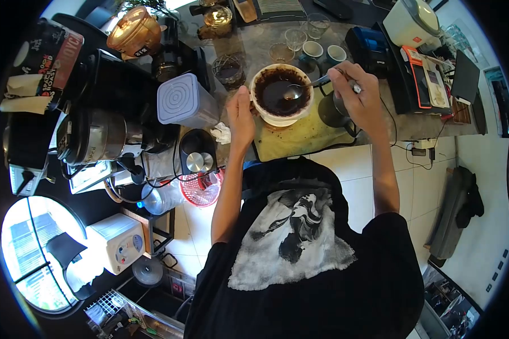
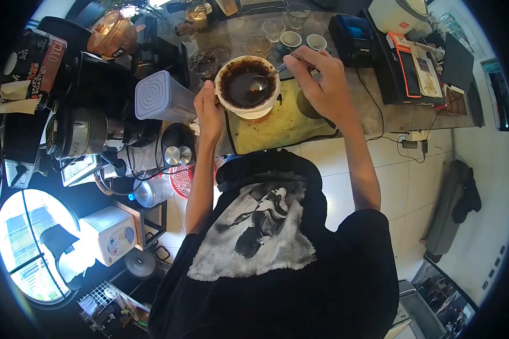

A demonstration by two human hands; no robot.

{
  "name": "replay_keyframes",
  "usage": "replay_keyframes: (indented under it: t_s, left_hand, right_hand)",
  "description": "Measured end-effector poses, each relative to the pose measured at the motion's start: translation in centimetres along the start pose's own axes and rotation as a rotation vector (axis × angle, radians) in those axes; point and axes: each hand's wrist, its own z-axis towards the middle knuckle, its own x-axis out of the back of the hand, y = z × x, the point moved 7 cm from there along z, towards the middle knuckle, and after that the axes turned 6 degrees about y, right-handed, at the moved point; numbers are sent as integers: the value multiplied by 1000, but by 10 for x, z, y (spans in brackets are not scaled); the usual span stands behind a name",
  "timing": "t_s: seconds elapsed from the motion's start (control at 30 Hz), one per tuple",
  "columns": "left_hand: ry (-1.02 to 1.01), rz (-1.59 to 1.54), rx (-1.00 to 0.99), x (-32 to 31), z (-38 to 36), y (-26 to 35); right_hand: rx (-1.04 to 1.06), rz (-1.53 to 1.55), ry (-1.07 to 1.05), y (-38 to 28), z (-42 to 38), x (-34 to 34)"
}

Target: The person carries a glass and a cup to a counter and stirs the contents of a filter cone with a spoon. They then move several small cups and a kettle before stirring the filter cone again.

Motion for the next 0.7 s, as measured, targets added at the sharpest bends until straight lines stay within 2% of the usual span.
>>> replay_keyframes:
  t_s: [0.07, 0.27, 0.7]
  left_hand:
    - [-27, -1, 3, -3, 0, -2]
    - [2, -35, 55, -1, -1, -9]
    - [-4, -39, 43, 4, 1, -18]
  right_hand:
    - [-127, 104, -9, 12, -3, -2]
    - [-109, 105, 12, 14, -2, -2]
    - [-153, 113, -3, 17, -2, -3]
